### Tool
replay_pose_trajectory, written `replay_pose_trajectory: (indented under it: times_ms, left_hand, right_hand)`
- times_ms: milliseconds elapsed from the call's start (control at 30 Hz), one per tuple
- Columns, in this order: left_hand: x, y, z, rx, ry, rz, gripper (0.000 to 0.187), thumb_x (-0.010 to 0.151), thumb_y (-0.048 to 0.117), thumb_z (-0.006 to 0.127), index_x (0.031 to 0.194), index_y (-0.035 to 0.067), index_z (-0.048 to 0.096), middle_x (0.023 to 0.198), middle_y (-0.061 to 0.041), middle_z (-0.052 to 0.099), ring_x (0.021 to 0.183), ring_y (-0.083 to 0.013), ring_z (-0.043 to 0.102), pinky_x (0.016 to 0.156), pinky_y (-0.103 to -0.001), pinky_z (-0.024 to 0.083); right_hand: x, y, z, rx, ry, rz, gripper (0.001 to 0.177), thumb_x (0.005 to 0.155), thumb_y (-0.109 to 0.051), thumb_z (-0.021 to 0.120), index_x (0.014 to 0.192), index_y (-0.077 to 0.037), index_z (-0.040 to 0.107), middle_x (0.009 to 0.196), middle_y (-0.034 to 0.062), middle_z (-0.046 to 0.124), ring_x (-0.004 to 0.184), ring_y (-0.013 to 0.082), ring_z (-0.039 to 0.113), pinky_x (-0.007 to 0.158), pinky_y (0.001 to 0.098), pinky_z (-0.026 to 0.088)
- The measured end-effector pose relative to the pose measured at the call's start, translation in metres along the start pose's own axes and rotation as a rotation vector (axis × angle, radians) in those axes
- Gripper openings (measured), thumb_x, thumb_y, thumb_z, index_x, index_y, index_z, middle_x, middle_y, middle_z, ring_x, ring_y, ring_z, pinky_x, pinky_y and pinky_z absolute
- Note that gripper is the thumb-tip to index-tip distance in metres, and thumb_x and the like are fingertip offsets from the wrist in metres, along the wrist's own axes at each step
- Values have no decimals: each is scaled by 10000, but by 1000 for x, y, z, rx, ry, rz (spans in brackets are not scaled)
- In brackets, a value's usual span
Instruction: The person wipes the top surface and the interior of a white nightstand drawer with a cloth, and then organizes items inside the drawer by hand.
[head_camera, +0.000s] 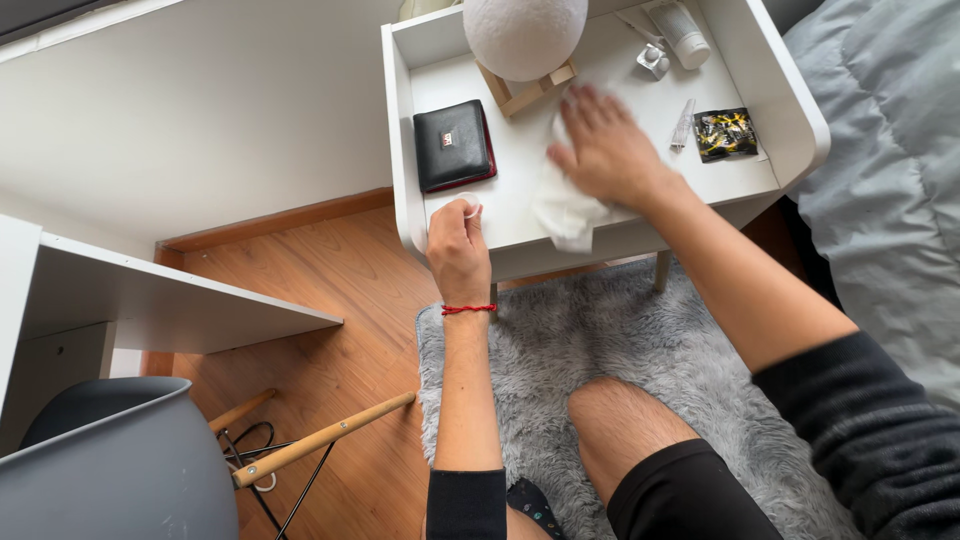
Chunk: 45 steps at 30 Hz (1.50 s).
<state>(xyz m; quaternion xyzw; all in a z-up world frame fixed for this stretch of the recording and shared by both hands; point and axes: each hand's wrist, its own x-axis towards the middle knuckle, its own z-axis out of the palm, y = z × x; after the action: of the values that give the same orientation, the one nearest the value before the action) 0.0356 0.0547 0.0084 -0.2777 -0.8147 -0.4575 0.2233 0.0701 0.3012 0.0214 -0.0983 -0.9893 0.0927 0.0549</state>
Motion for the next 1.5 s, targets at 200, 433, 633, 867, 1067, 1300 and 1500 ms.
replay_pose_trajectory:
  times_ms: [200,433,633,867,1067,1300,1500]
  left_hand:
    - [1,-3,-4,2,22,78,91,958,43,713,974,46,623,943,-88,703,947,-253,686,808,-369,576]
    - [1,-4,-9,-30,-8,107,103,944,25,721,967,36,620,950,-89,702,950,-255,684,813,-366,571]
    - [1,-5,-7,-34,-17,90,85,957,37,718,961,41,634,937,-78,704,934,-240,683,797,-351,577]
    - [0,-9,-3,13,-5,113,78,952,45,724,961,47,647,925,-67,705,926,-229,678,796,-345,575]
    - [3,-4,-6,-11,-29,79,76,957,39,719,968,33,644,919,-82,686,911,-239,667,770,-354,563]
    - [-9,-10,-28,-151,-107,181,101,947,-1,701,973,38,612,952,-104,679,960,-291,657,824,-412,538]
    - [-17,49,-60,-330,-447,-445,255,946,179,847,871,55,638,744,-185,608,668,-233,533,618,-368,455]
  right_hand:
    - [-100,-22,-6,-87,176,-218,620,1079,-456,328,1532,-40,405,1633,155,357,1538,275,268,1256,434,181]
    - [-171,14,-20,-173,271,-209,555,1041,-335,475,1488,-7,502,1563,180,476,1478,288,422,1242,454,290]
    - [-204,37,-22,-335,320,78,520,1093,-282,501,1473,72,538,1481,276,556,1440,366,501,1246,473,364]
    - [-194,42,-36,-351,310,220,355,1062,-137,530,1374,19,594,1359,201,621,1280,348,638,1132,464,446]
    - [-152,50,-64,-115,231,249,426,934,-114,600,1333,26,554,1494,207,571,903,448,694,847,522,563]
    - [-185,37,-63,-465,-4,331,182,1095,-214,652,1195,-64,626,1239,79,716,865,261,762,722,340,619]
    - [-186,-15,-99,464,109,463,345,900,-180,787,1213,-45,733,931,73,760,741,107,680,650,297,548]
